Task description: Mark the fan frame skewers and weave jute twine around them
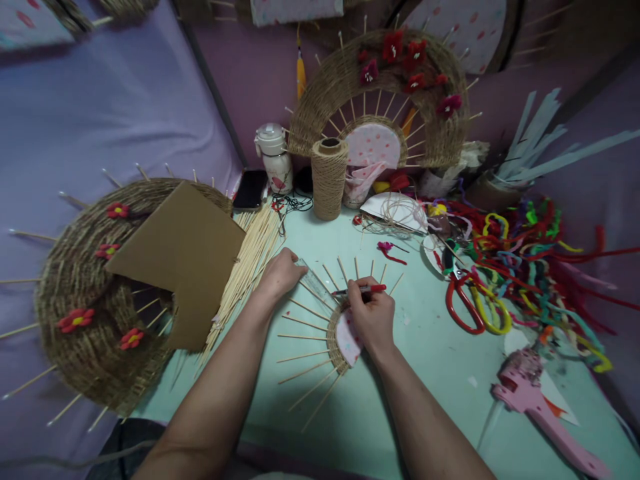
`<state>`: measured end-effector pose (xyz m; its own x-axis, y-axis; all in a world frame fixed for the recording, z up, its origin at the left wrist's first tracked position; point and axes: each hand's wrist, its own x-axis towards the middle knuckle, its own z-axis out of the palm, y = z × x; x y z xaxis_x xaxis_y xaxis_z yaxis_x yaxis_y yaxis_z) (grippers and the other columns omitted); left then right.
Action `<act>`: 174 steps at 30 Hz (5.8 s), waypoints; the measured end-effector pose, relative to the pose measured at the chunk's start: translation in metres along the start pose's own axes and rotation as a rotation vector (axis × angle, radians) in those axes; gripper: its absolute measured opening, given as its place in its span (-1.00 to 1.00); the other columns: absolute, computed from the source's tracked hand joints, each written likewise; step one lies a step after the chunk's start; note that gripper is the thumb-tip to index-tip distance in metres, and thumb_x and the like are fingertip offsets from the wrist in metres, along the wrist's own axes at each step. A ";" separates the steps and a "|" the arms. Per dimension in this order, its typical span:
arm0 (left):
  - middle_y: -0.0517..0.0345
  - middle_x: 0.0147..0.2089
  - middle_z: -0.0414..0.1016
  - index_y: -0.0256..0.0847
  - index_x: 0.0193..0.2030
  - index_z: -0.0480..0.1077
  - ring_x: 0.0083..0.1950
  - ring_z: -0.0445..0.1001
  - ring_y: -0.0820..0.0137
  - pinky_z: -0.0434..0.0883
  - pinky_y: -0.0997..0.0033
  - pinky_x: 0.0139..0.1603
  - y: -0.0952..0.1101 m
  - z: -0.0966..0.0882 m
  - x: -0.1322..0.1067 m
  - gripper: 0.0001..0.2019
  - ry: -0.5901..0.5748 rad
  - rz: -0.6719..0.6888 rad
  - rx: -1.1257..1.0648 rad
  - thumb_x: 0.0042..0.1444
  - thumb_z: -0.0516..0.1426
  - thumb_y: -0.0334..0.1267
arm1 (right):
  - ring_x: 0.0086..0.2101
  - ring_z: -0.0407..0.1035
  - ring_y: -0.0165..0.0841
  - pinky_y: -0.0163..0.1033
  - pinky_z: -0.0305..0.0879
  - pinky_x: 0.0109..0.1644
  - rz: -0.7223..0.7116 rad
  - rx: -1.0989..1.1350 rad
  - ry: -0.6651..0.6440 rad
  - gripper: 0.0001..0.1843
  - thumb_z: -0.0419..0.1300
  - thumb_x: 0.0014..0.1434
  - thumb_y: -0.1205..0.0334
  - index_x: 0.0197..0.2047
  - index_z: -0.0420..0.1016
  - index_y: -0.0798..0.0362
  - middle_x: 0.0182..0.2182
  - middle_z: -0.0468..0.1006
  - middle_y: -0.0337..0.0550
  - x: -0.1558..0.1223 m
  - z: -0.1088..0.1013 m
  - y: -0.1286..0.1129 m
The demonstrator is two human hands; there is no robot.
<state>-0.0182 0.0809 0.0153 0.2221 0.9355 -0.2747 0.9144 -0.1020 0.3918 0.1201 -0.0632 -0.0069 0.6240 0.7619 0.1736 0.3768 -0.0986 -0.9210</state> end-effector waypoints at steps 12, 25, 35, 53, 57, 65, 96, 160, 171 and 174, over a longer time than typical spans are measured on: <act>-0.06 -0.08 0.53 -0.17 -0.14 0.34 -0.05 0.48 0.17 0.29 0.34 -0.20 -0.002 0.001 0.000 -0.67 0.002 0.009 -0.023 -0.02 0.18 -0.07 | -0.63 0.15 -0.47 -0.35 0.09 -0.48 0.006 -0.003 -0.004 -0.66 0.10 0.20 0.04 -0.53 0.35 0.04 -0.68 0.28 -0.37 0.000 0.000 0.003; -0.06 -0.09 0.53 -0.18 -0.16 0.34 -0.06 0.48 0.16 0.29 0.33 -0.21 -0.001 0.001 -0.001 -0.68 0.010 0.021 -0.031 -0.03 0.19 -0.08 | -0.61 0.20 -0.45 -0.33 0.12 -0.44 0.005 -0.007 0.021 -0.65 0.10 0.21 0.04 -0.53 0.34 0.04 -0.66 0.30 -0.36 0.000 0.000 0.005; 0.23 -0.54 0.42 -0.24 -0.18 0.32 -0.48 0.42 0.41 0.26 0.43 -0.44 -0.005 0.002 0.007 -0.73 -0.040 -0.025 -0.537 -0.04 0.23 -0.26 | -0.60 0.24 -0.45 -0.34 0.17 -0.46 0.081 0.122 0.059 -0.68 0.13 0.18 0.05 -0.51 0.35 0.05 -0.65 0.35 -0.35 0.002 -0.002 0.002; 0.29 -0.54 0.41 -0.20 -0.20 0.35 -0.43 0.44 0.40 0.32 0.40 -0.33 -0.002 0.018 0.012 -0.76 0.073 0.139 -0.487 -0.02 0.20 -0.21 | -0.63 0.24 -0.46 -0.35 0.18 -0.51 0.214 0.298 0.138 -0.67 0.17 0.14 0.00 -0.50 0.33 0.05 -0.68 0.36 -0.35 0.008 -0.005 0.003; 0.26 -0.51 0.44 -0.19 -0.20 0.36 -0.39 0.46 0.39 0.31 0.40 -0.31 0.000 0.018 0.012 -0.78 0.095 0.134 -0.465 -0.01 0.19 -0.21 | -0.62 0.24 -0.46 -0.35 0.18 -0.50 0.208 0.311 0.137 -0.67 0.18 0.14 0.01 -0.51 0.33 0.05 -0.67 0.34 -0.36 0.008 -0.005 0.002; 0.21 -0.48 0.48 -0.20 -0.17 0.41 -0.32 0.48 0.35 0.33 0.39 -0.22 0.004 0.013 0.007 -0.76 0.138 0.140 -0.368 0.00 0.20 -0.21 | -0.62 0.23 -0.46 -0.35 0.18 -0.49 0.211 0.321 0.127 -0.69 0.18 0.16 0.05 -0.51 0.33 0.05 -0.67 0.35 -0.35 0.007 -0.005 0.003; 0.11 -0.29 0.55 -0.24 -0.08 0.41 -0.18 0.50 0.29 0.29 0.40 -0.23 0.011 0.000 -0.006 -0.67 0.031 0.026 -0.127 0.01 0.22 -0.18 | -0.60 0.18 -0.47 -0.34 0.12 -0.45 0.083 0.110 0.098 -0.68 0.13 0.17 0.09 -0.54 0.30 0.05 -0.66 0.26 -0.38 0.004 -0.002 0.004; 0.06 -0.27 0.56 -0.23 -0.09 0.39 -0.17 0.50 0.26 0.27 0.38 -0.25 0.010 0.002 -0.005 -0.70 0.047 0.041 -0.099 0.03 0.17 -0.17 | -0.61 0.16 -0.45 -0.34 0.10 -0.45 0.026 0.040 0.079 -0.65 0.10 0.17 0.01 -0.54 0.31 0.04 -0.69 0.26 -0.38 0.005 -0.001 0.001; 0.06 -0.25 0.57 -0.22 -0.08 0.40 -0.16 0.50 0.27 0.28 0.39 -0.23 0.011 0.001 -0.006 -0.70 0.036 0.029 -0.093 0.04 0.18 -0.17 | -0.62 0.15 -0.44 -0.34 0.12 -0.45 0.039 0.038 0.069 -0.66 0.10 0.17 0.03 -0.54 0.31 0.04 -0.69 0.26 -0.37 0.004 -0.001 -0.001; 0.04 -0.23 0.57 -0.23 -0.07 0.40 -0.16 0.50 0.26 0.29 0.38 -0.22 0.011 0.001 -0.006 -0.69 0.037 0.035 -0.088 0.04 0.18 -0.17 | -0.61 0.16 -0.44 -0.33 0.12 -0.44 0.036 0.037 0.077 -0.66 0.10 0.17 0.04 -0.55 0.30 0.03 -0.69 0.26 -0.37 0.004 -0.001 0.000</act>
<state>-0.0094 0.0740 0.0207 0.2391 0.9439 -0.2276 0.8727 -0.1062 0.4766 0.1232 -0.0602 -0.0061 0.6880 0.7068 0.1647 0.3281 -0.1005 -0.9393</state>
